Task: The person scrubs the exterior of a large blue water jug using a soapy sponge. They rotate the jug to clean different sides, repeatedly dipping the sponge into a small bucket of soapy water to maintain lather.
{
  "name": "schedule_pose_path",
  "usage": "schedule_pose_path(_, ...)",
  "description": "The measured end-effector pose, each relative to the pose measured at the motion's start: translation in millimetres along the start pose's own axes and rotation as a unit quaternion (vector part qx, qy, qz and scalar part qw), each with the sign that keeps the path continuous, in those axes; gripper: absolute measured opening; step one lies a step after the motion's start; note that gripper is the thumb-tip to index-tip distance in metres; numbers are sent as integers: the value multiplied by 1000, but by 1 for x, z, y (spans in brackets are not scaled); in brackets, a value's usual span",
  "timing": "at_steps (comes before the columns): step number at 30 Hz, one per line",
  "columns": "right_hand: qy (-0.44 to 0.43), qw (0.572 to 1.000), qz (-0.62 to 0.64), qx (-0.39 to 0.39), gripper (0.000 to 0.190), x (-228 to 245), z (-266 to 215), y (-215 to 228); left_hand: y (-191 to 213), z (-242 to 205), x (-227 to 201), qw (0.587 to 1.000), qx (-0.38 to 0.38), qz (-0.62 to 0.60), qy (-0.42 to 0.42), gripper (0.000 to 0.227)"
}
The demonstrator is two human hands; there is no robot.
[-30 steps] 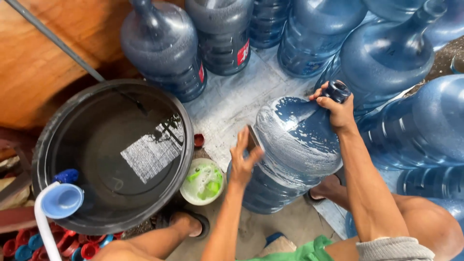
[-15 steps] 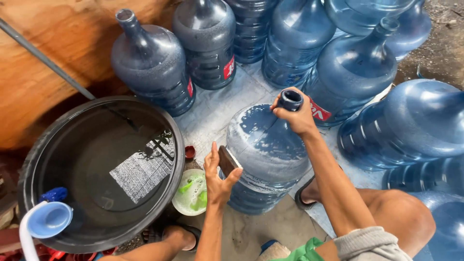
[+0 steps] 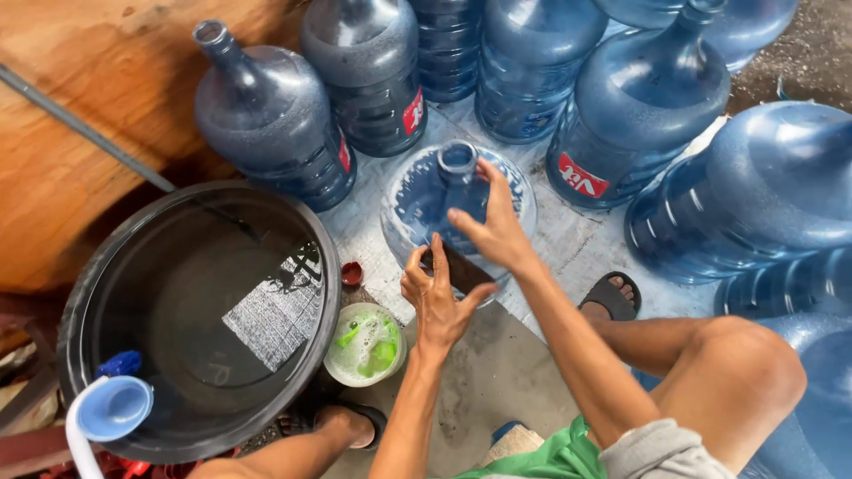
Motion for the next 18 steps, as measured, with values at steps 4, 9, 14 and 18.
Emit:
schedule_pose_path(4,-45,998,40,-9,59,17,-53,-3,-24,7,11,994,6,102,-22,80)
schedule_pose_path(9,36,972,-228,43,57,-24,-84,-27,-23,34,26,986,28,129,-100,50)
schedule_pose_path(14,59,954,-277,-98,57,-46,-105,-19,-11,120,8,992,-29,-109,-59,71)
schedule_pose_path(18,-28,964,-158,-212,61,-56,-115,7,-40,159,11,992,-14,-122,27,61)
Point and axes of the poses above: each hand's wrist, its own z-axis towards the middle knuckle, its own y-axis out of the back of the hand, x = y × z, the point moved 9 cm from there along z, towards the middle knuckle, and after that the axes turned 3 degrees about x, right-handed, at the moved point
